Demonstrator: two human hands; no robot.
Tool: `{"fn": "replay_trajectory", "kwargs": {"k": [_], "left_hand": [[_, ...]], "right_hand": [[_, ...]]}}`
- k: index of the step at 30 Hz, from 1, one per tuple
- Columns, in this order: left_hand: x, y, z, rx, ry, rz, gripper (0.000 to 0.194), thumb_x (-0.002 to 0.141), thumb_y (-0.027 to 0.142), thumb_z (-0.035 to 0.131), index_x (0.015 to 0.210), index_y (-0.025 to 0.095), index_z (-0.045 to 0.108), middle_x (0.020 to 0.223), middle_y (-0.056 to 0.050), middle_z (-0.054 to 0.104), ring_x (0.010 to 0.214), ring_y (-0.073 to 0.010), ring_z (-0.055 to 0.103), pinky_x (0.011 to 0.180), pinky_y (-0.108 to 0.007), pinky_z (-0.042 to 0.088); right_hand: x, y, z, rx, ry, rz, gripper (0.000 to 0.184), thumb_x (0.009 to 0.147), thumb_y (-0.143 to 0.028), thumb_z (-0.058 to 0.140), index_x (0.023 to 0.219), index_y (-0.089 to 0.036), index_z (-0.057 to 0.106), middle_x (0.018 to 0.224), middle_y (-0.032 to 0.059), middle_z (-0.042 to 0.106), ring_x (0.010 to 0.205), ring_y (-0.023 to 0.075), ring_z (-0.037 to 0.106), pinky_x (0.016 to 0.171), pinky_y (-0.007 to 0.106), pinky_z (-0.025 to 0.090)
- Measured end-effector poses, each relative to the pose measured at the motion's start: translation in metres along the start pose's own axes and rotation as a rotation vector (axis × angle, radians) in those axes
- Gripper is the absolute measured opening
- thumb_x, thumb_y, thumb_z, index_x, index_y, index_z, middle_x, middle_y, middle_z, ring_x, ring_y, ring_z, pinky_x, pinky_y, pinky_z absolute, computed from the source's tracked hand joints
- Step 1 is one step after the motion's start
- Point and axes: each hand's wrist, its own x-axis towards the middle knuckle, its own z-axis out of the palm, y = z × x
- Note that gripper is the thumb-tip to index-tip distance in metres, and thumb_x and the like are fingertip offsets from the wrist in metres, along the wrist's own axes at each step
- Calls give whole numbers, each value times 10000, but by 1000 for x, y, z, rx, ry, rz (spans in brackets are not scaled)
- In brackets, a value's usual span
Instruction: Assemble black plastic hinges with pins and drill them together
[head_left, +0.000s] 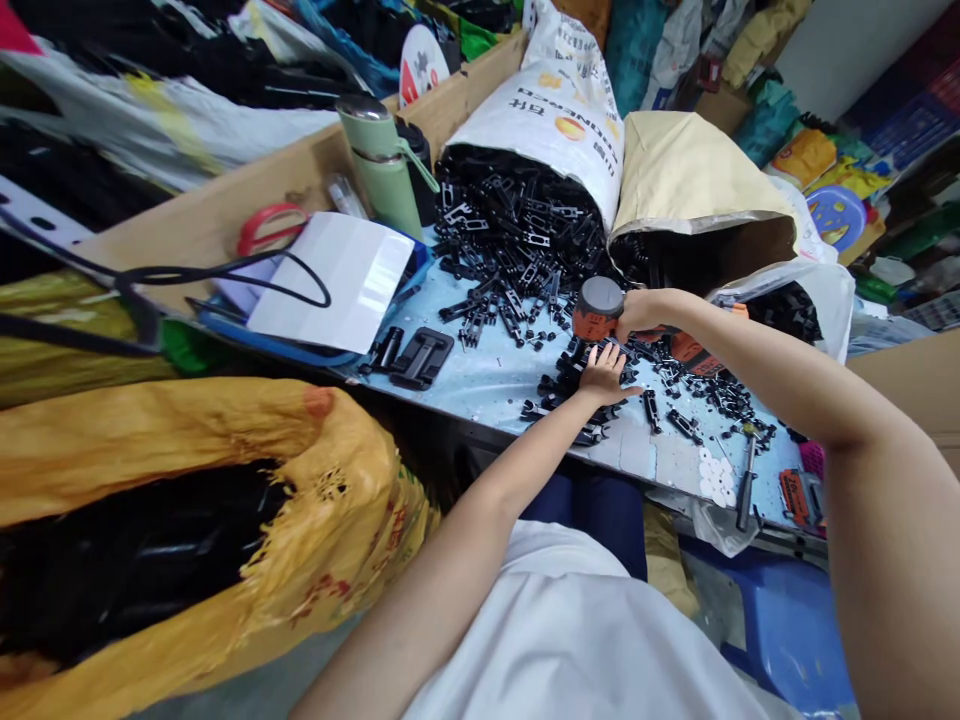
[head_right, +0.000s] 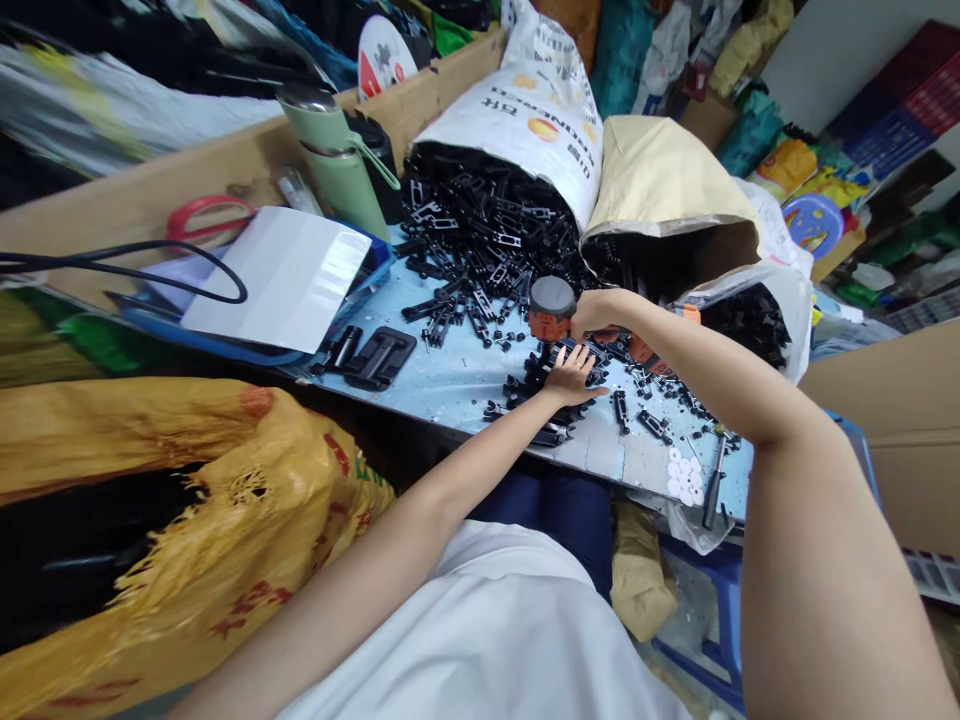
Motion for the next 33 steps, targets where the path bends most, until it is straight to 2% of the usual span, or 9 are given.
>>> {"fn": "replay_trajectory", "kwargs": {"k": [4, 7, 10, 17, 20, 23, 25, 27, 33], "left_hand": [[-35, 7, 10, -9, 8, 20, 877, 793, 700, 279, 1374, 42, 276, 1484, -173, 199, 1381, -279, 124, 1125, -446, 108], [-62, 6, 21, -8, 30, 10, 943, 759, 739, 296, 1371, 24, 261, 1481, -197, 188, 1380, -300, 113, 1123, -460, 104], [-74, 2, 28, -2, 19, 34, 950, 756, 737, 317, 1378, 22, 244, 1475, -199, 204, 1379, -294, 125, 1126, -449, 104], [-71, -7, 29, 9, -12, 102, 918, 776, 721, 283, 1399, 50, 215, 1485, -164, 200, 1384, -252, 132, 1135, -418, 81], [-70, -7, 29, 14, -17, 101, 924, 769, 726, 295, 1389, 44, 238, 1476, -172, 223, 1379, -259, 154, 1131, -428, 92], [-71, -6, 28, 26, 37, 116, 903, 763, 726, 315, 1366, 55, 292, 1456, -176, 274, 1365, -264, 204, 1121, -439, 125], [-72, -6, 28, 34, 79, 124, 882, 764, 722, 323, 1352, 65, 322, 1444, -176, 300, 1357, -265, 229, 1116, -445, 137], [-72, -6, 27, 37, 102, 121, 867, 767, 717, 328, 1343, 68, 339, 1437, -177, 316, 1355, -264, 236, 1114, -444, 140], [-74, -4, 26, 37, 73, 110, 877, 762, 708, 361, 1346, 54, 329, 1440, -176, 311, 1358, -258, 228, 1122, -429, 119]], "right_hand": [[-16, -1, 9, 72, 77, -15, 191, 654, -256, 649, 752, -92, 650, 514, -4, 531, 500, 123, 518, 502, 242, 414], [-24, -3, 14, 117, 72, -47, 225, 640, -295, 674, 761, -108, 644, 539, -7, 537, 499, 119, 512, 497, 244, 409], [-23, -7, 17, 92, 29, -55, 222, 652, -314, 661, 733, -109, 639, 553, 7, 546, 518, 129, 518, 502, 252, 403], [-8, -14, 21, 37, 73, -86, 244, 626, -310, 688, 791, -134, 647, 674, 35, 596, 657, 182, 572, 542, 264, 409], [-17, -14, 24, 28, 72, -68, 248, 619, -317, 687, 775, -127, 650, 664, 42, 593, 652, 187, 576, 542, 272, 409], [-32, -17, 27, 35, 70, -86, 252, 618, -319, 678, 774, -122, 652, 651, 35, 591, 634, 172, 572, 550, 269, 413], [-39, -21, 29, 69, 22, -104, 223, 629, -305, 661, 747, -117, 647, 620, 28, 584, 605, 162, 564, 540, 264, 411], [-41, -28, 31, 95, -27, -113, 197, 634, -293, 651, 709, -112, 638, 589, 24, 573, 582, 158, 557, 524, 260, 408], [-36, -48, 36, 12, -18, -129, 155, 600, -245, 668, 661, -106, 640, 547, 29, 558, 620, 184, 575, 525, 265, 416]]}}
